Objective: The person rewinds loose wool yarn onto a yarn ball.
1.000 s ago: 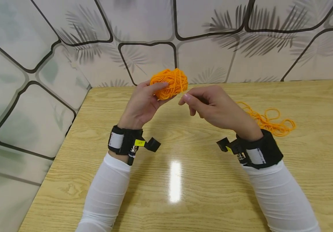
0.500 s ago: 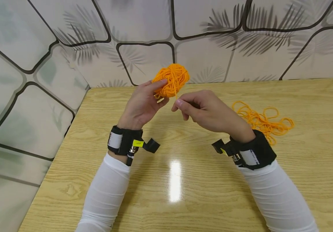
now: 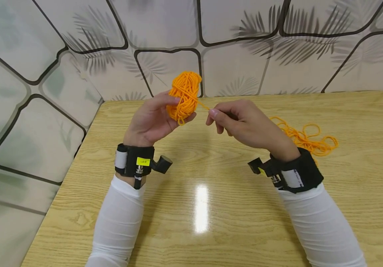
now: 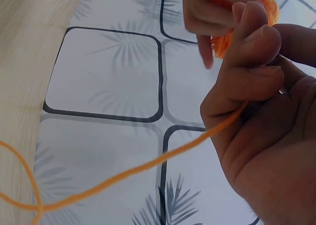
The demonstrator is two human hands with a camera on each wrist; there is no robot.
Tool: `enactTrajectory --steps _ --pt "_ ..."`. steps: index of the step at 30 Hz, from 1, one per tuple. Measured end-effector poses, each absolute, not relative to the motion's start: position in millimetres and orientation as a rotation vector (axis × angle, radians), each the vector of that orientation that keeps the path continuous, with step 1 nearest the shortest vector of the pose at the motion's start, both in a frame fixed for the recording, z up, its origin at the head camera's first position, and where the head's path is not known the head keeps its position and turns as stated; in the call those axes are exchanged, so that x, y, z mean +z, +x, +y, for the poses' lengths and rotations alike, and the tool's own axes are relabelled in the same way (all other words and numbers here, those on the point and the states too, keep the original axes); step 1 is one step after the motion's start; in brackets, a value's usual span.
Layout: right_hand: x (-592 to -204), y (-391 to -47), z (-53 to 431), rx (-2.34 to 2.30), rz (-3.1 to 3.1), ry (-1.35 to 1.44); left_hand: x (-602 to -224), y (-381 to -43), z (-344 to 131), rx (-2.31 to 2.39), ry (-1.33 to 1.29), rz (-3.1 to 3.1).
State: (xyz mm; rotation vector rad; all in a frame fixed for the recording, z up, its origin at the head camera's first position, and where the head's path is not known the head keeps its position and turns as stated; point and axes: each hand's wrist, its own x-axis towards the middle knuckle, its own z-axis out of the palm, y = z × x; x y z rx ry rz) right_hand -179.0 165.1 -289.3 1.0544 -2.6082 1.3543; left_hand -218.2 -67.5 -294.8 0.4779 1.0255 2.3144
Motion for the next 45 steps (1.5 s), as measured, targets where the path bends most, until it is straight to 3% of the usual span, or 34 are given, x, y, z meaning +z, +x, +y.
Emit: enactTrajectory --steps 9,26,45 --pt "-291 -181 166 1.370 -2.647 1.002 -292 -217 -67 2.304 0.547 0.848" --pt "-298 -183 160 1.416 -2.670 0.999 -291 -210 -57 2.319 0.609 1.059" --pt "-301 -173 141 1.233 -2.648 1.121 -293 -202 -30 2.705 0.392 1.612"
